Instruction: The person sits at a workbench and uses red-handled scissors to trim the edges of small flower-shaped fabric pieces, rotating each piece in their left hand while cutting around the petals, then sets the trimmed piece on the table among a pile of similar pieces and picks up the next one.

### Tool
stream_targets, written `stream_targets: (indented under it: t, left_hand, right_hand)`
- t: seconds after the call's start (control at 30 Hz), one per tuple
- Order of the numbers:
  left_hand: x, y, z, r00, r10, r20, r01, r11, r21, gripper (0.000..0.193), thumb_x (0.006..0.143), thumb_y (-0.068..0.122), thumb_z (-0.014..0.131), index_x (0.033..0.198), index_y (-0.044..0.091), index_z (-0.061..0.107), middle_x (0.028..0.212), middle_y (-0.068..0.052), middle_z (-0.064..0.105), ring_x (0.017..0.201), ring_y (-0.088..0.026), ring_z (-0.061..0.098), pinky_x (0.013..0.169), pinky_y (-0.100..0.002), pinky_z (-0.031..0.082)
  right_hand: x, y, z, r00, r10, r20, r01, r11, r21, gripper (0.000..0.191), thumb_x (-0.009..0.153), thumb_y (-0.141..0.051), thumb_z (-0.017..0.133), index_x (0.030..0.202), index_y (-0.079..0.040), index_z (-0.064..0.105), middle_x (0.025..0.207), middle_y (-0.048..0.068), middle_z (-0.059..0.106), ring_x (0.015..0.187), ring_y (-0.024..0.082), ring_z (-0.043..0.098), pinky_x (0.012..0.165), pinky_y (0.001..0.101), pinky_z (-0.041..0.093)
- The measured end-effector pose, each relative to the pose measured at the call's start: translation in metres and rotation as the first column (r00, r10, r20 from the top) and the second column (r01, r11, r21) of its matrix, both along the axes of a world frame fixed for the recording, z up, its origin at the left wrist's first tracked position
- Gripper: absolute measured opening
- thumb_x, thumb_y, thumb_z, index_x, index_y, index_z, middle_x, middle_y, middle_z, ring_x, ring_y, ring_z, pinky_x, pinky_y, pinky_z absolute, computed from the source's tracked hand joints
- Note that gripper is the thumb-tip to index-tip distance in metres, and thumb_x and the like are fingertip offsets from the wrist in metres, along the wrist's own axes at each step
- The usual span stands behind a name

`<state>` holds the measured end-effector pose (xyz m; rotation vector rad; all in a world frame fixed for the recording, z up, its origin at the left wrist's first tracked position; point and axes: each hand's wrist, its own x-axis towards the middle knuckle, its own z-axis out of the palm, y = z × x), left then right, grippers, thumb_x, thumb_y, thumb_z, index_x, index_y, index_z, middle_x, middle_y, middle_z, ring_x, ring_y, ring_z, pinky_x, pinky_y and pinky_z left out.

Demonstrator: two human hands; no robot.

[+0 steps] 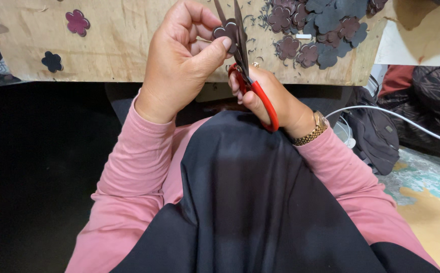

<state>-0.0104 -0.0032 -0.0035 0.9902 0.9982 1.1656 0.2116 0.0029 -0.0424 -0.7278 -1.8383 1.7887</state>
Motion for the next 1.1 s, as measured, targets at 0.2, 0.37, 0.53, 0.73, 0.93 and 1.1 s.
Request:
stream_targets:
  t: [0.2,0.37,0.53,0.73,0.93,1.1]
  left_hand:
    - [-0.001,0.000,-0.002,1.000,-0.002,0.001,0.002,1.000,0.000,0.022,0.107,-0.005,0.065,0.122,0.001,0.051,0.106,-0.005,0.067,0.095,-0.008,0.069,0.083,-0.020,0.058]
    - [-0.001,0.001,0.000,0.998,0.022,0.052,-0.019,0.999,-0.042,0.025,0.107,-0.002,0.067,0.127,0.001,0.053,0.106,-0.005,0.069,0.093,-0.009,0.070,0.078,-0.019,0.055]
    - [-0.002,0.002,0.005,0.999,0.049,-0.010,-0.050,0.996,-0.079,0.024,0.106,0.002,0.068,0.127,0.002,0.056,0.106,-0.006,0.073,0.092,-0.009,0.072,0.074,-0.020,0.053]
    - [0.006,-0.002,0.004,0.999,-0.012,0.044,0.016,0.995,-0.101,0.029,0.105,-0.001,0.062,0.133,0.000,0.053,0.105,-0.007,0.074,0.094,-0.008,0.071,0.078,-0.020,0.055]
    - [0.013,-0.005,0.000,0.997,-0.072,0.025,0.074,0.993,-0.089,0.031,0.106,-0.002,0.059,0.136,-0.002,0.053,0.105,-0.008,0.074,0.096,-0.010,0.072,0.088,-0.022,0.060]
    - [0.010,-0.001,-0.002,0.997,-0.003,0.080,0.008,0.998,-0.058,0.034,0.106,-0.001,0.053,0.140,-0.001,0.053,0.116,-0.009,0.074,0.102,-0.010,0.069,0.090,-0.023,0.057]
  right_hand:
    - [0.002,0.001,-0.003,0.998,-0.010,0.068,0.009,1.000,0.020,0.080,0.097,-0.083,0.042,0.108,-0.005,0.053,0.095,0.001,0.054,0.086,0.012,0.053,0.078,0.0257,0.047]
    - [0.004,0.003,-0.007,1.000,0.011,-0.012,-0.011,1.000,0.017,0.078,0.098,-0.081,0.045,0.112,-0.004,0.053,0.096,0.001,0.055,0.086,0.011,0.053,0.079,0.0259,0.048]
    - [0.004,0.000,-0.009,0.988,-0.096,-0.119,0.080,0.988,-0.131,0.057,0.105,-0.061,0.056,0.115,-0.005,0.054,0.103,0.002,0.055,0.092,0.011,0.053,0.085,0.0264,0.047]
    - [0.001,0.003,-0.011,0.897,-0.409,-0.166,0.330,0.871,-0.363,0.021,0.111,-0.025,0.062,0.112,-0.006,0.056,0.104,0.006,0.062,0.095,0.014,0.064,0.090,0.0310,0.054]
    - [-0.001,0.011,-0.004,0.809,-0.495,-0.317,0.413,0.862,-0.294,0.017,0.110,-0.006,0.065,0.118,-0.009,0.050,0.108,0.006,0.062,0.102,0.014,0.062,0.097,0.0305,0.053]
    - [-0.002,0.012,0.004,0.801,-0.524,-0.289,0.473,0.850,-0.230,0.018,0.110,-0.002,0.066,0.117,-0.008,0.051,0.108,0.005,0.061,0.103,0.013,0.061,0.095,0.0294,0.050]
